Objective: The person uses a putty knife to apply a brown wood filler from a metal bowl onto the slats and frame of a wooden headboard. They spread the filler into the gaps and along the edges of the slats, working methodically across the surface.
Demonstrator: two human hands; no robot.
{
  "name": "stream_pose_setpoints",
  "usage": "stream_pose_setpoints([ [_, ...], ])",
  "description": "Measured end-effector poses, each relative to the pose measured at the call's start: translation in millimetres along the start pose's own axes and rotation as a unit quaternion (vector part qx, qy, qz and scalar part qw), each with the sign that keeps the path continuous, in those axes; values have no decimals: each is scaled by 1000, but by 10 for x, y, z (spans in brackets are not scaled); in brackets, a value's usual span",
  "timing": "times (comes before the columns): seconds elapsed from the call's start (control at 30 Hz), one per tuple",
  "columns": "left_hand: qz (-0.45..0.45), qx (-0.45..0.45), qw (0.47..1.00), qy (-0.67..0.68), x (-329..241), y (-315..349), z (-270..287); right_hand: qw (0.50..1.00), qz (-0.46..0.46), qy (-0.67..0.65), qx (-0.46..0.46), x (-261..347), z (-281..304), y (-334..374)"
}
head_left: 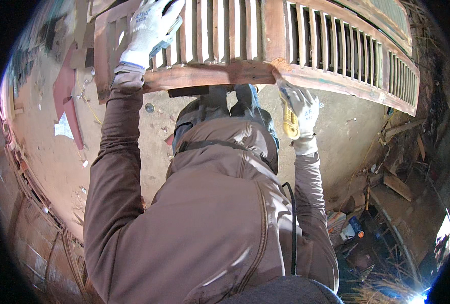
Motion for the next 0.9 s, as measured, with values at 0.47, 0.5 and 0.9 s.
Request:
stream_pose_setpoints([
  [0.47,1,-1,1000,-3,30,37,-14,996,-82,-34,-2,-78,73,-66],
  [0.5,-1,-4,1000,-4,26,34,-5,998,-69,6,3,-74,16,-63],
  [0.9,63,33,997,20,55,83,-13,991,-77,-51,-94,-10,214,-96],
])
Point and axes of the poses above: each hand's wrist, its own y-axis away from the middle knuckle, its own z-axis out of the back of the hand, x = y × z, the point moved 3 cm from there along -y, towards the middle knuckle, and after that the axes turned 9 degrees about x, right-handed, at the moved point
